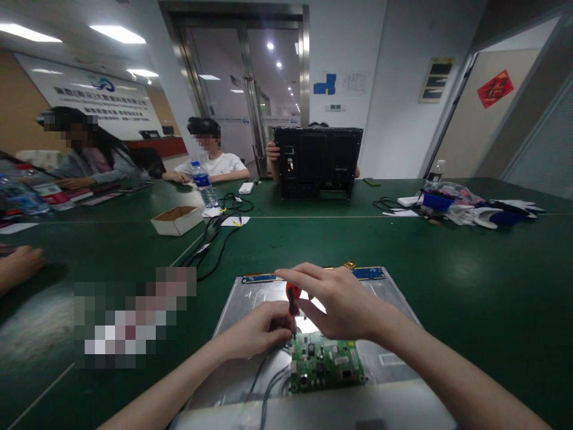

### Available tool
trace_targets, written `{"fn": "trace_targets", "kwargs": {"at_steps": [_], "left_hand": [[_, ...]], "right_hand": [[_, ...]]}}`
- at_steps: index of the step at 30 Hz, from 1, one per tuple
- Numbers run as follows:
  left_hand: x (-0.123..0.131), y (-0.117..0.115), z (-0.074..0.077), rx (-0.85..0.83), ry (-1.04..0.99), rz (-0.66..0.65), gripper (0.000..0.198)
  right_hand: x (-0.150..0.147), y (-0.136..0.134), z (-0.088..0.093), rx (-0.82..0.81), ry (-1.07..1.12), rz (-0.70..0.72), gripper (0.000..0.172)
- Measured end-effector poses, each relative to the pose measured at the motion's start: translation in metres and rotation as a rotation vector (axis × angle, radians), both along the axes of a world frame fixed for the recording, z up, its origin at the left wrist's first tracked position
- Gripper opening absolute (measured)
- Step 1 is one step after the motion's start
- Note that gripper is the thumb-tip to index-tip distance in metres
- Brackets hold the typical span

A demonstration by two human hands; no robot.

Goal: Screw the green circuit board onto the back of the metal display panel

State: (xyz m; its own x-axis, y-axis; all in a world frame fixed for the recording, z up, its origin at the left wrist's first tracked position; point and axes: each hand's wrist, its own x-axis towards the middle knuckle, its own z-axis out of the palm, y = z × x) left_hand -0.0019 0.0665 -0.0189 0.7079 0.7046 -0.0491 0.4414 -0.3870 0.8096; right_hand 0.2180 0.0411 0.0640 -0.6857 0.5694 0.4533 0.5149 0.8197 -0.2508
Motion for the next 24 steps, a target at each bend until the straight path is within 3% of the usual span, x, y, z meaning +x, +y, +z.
{"fn": "trace_targets", "kwargs": {"at_steps": [9, 15, 24], "left_hand": [[0.0007, -0.0017, 0.0031, -0.031, 0.013, 0.011, 0.01], [-0.0016, 0.0, -0.0029, -0.044, -0.025, 0.001, 0.007], [0.0, 0.0003, -0.0003, -0.037, -0.013, -0.017, 0.005]], "right_hand": [[-0.0008, 0.0039, -0.0025, 0.09, -0.043, -0.069, 0.029], [0.0008, -0.0002, 0.0026, 0.0, 0.002, -0.01, 0.043], [-0.0008, 0.0021, -0.0007, 0.043, -0.026, -0.055, 0.036]]}}
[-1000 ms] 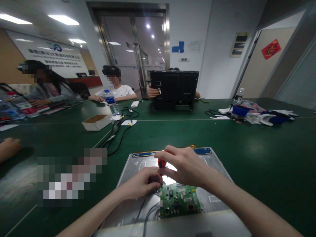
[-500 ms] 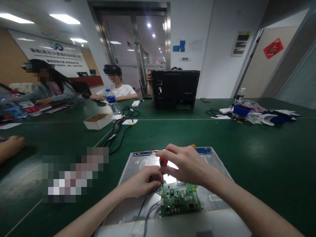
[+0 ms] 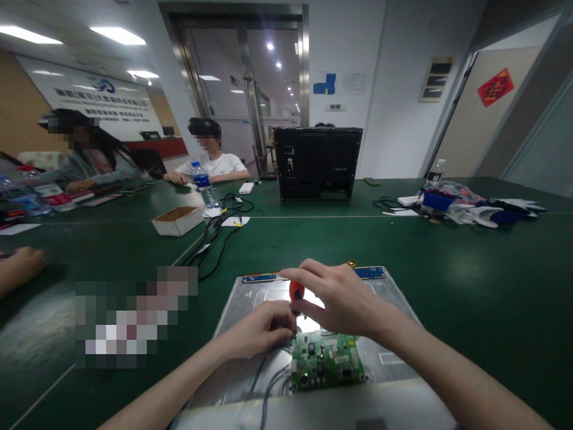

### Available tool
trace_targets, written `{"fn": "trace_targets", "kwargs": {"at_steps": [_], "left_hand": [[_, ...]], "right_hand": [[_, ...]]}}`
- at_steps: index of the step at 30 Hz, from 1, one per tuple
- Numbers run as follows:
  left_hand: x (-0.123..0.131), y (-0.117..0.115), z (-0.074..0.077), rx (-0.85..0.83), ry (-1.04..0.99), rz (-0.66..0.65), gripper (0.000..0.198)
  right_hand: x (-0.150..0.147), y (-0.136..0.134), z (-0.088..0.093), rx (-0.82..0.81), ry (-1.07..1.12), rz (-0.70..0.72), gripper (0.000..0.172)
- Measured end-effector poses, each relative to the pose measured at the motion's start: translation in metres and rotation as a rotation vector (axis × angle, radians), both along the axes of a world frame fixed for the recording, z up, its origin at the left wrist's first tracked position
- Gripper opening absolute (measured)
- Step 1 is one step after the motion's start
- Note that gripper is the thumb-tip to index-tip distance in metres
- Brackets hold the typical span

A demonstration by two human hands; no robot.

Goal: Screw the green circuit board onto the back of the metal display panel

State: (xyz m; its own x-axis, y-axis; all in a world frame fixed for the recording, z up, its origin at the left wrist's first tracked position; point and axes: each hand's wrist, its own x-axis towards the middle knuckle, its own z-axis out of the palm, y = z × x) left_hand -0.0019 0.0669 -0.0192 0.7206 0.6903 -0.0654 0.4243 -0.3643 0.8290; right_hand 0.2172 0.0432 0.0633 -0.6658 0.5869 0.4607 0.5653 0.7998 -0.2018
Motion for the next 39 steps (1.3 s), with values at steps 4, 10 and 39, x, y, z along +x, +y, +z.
{"fn": "trace_targets", "kwargs": {"at_steps": [4, 10, 39], "left_hand": [[0.0001, -0.0012, 0.0001, 0.035, 0.009, 0.038, 0.009], [-0.0014, 0.0018, -0.0046, 0.032, 0.022, 0.036, 0.006], [0.0002, -0.0041, 0.0007, 0.098, 0.043, 0.064, 0.006]], "right_hand": [[-0.0009, 0.0004, -0.0021, 0.033, -0.017, 0.004, 0.036], [-0.0005, -0.0036, 0.0018, -0.077, -0.022, 0.032, 0.058], [-0.0024, -0.0022, -0.0001, -0.021, 0.025, 0.026, 0.029]]}}
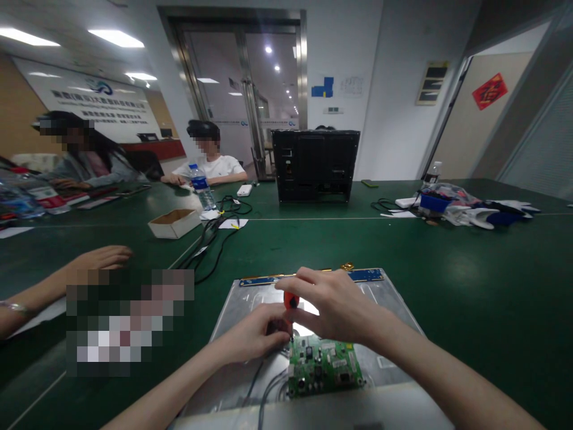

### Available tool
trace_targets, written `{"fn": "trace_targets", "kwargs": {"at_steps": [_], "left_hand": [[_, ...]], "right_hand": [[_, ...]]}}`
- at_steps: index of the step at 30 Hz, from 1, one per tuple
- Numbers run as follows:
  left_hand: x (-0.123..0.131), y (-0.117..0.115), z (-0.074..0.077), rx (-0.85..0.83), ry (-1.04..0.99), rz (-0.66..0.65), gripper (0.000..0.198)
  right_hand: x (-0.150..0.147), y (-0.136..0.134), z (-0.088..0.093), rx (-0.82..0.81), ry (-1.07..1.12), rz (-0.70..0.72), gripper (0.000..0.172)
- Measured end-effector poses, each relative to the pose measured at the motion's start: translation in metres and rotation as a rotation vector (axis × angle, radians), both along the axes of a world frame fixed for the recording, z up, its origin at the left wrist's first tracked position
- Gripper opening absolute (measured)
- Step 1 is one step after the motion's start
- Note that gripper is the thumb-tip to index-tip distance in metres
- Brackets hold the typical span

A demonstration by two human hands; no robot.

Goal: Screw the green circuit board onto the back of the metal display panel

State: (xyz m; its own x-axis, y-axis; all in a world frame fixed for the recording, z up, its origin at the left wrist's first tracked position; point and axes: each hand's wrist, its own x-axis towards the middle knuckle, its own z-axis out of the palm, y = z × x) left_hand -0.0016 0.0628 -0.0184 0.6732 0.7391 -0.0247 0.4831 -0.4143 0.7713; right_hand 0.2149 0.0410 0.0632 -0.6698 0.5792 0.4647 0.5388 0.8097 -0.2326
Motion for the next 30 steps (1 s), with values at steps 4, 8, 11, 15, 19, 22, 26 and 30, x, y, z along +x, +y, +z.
{"fn": "trace_targets", "kwargs": {"at_steps": [4, 8, 11, 15, 19, 22, 26, 30], "left_hand": [[-0.0019, 0.002, -0.003, -0.005, 0.005, -0.012, 0.005], [-0.0013, 0.0024, -0.0035, -0.005, 0.011, -0.024, 0.009], [0.0004, 0.0009, -0.0011, -0.012, 0.002, -0.015, 0.01], [0.0013, 0.0001, -0.0001, -0.024, -0.034, -0.016, 0.009], [0.0, 0.0017, -0.0034, -0.007, -0.038, -0.016, 0.009], [-0.0005, 0.0024, -0.0042, -0.005, -0.041, -0.027, 0.007], [0.0003, 0.0013, -0.0008, 0.003, -0.016, -0.037, 0.003], [0.0012, -0.0004, 0.0018, 0.007, 0.004, -0.01, 0.006]], "right_hand": [[0.0023, -0.003, 0.0057, -0.083, 0.038, 0.051, 0.043], [0.0009, -0.0046, 0.0066, -0.085, 0.041, 0.036, 0.042], [-0.0014, -0.0043, 0.0045, -0.048, 0.017, 0.0, 0.033], [-0.0023, -0.0042, 0.0034, -0.01, -0.02, -0.03, 0.025], [0.0001, -0.0053, 0.0041, -0.056, 0.014, 0.012, 0.042], [0.001, -0.0052, 0.0031, -0.071, 0.022, 0.018, 0.045], [-0.0005, -0.003, 0.0001, -0.045, 0.007, -0.008, 0.044], [-0.0016, -0.0006, -0.0023, 0.008, -0.021, -0.027, 0.032]]}}
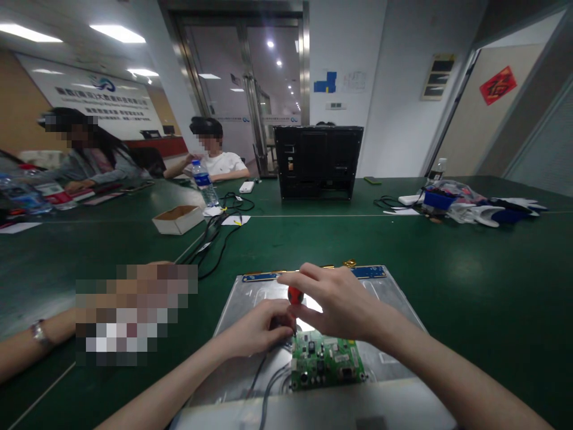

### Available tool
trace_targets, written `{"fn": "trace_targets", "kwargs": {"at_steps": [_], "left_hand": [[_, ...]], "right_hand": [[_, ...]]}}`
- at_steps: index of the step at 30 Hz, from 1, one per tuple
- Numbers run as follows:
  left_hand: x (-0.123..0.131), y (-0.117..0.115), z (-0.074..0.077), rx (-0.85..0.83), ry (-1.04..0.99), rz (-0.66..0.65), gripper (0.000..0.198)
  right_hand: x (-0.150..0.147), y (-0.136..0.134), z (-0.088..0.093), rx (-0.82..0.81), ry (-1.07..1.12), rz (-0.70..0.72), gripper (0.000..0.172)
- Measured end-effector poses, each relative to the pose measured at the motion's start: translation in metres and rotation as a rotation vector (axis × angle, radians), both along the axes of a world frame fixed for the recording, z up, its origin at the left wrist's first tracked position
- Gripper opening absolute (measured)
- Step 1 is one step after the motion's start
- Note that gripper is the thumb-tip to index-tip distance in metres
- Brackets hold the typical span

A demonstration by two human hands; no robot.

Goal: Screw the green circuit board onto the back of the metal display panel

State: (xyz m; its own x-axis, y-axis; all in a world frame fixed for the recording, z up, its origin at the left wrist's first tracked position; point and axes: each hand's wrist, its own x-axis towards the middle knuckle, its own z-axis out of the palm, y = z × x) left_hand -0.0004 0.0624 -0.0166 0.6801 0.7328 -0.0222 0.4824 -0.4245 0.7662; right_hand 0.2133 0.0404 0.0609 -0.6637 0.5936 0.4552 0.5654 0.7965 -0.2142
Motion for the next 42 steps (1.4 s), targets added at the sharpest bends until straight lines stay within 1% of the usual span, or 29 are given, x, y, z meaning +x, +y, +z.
{"fn": "trace_targets", "kwargs": {"at_steps": [2, 3, 7, 10, 16, 19, 22, 24, 26, 29, 31, 33, 35, 39, 42], "left_hand": [[0.0, 0.0, -0.001, -0.005, -0.012, -0.006, 0.006], [-0.001, 0.0, -0.002, -0.004, -0.02, -0.008, 0.005], [-0.002, 0.003, -0.007, 0.006, -0.03, -0.023, 0.004], [-0.004, 0.005, -0.01, 0.001, -0.036, -0.039, 0.008], [-0.004, 0.004, -0.011, 0.01, -0.034, -0.025, 0.011], [-0.003, 0.003, -0.009, 0.012, -0.035, -0.016, 0.008], [-0.002, 0.002, -0.007, 0.002, -0.045, -0.031, 0.01], [-0.001, 0.002, -0.005, -0.005, -0.039, -0.043, 0.011], [-0.001, 0.003, -0.004, -0.009, -0.031, -0.046, 0.009], [-0.001, 0.003, -0.005, -0.004, -0.038, -0.036, 0.008], [-0.002, 0.003, -0.006, 0.001, -0.035, -0.028, 0.008], [-0.002, 0.002, -0.007, -0.002, -0.026, -0.027, 0.008], [-0.002, 0.002, -0.007, -0.012, -0.029, -0.025, 0.009], [0.0, 0.0, -0.004, -0.03, -0.04, -0.003, 0.012], [0.0, -0.001, -0.002, -0.036, -0.036, 0.022, 0.015]], "right_hand": [[0.001, 0.0, 0.0, 0.014, -0.009, 0.0, 0.027], [0.001, 0.0, 0.0, 0.011, -0.009, 0.002, 0.028], [0.002, -0.002, 0.003, -0.03, 0.011, 0.033, 0.043], [0.002, -0.003, 0.005, -0.036, 0.01, 0.051, 0.046], [0.0, -0.002, 0.005, -0.006, -0.007, 0.03, 0.039], [0.0, -0.001, 0.003, 0.02, -0.027, 0.003, 0.033], [0.0, 0.0, 0.002, 0.053, -0.057, -0.01, 0.024], [0.0, 0.0, 0.002, 0.055, -0.069, -0.01, 0.023], [0.0, -0.001, 0.003, 0.029, -0.062, 0.005, 0.028], [0.0, -0.003, 0.005, -0.027, -0.023, 0.048, 0.042], [0.001, -0.004, 0.006, -0.054, -0.009, 0.065, 0.046], [0.001, -0.005, 0.008, -0.065, -0.02, 0.062, 0.043], [0.0, -0.006, 0.01, -0.063, -0.051, 0.04, 0.036], [-0.006, -0.007, 0.017, -0.029, -0.116, -0.033, 0.028], [-0.014, -0.007, 0.021, 0.008, -0.166, -0.106, 0.018]]}}
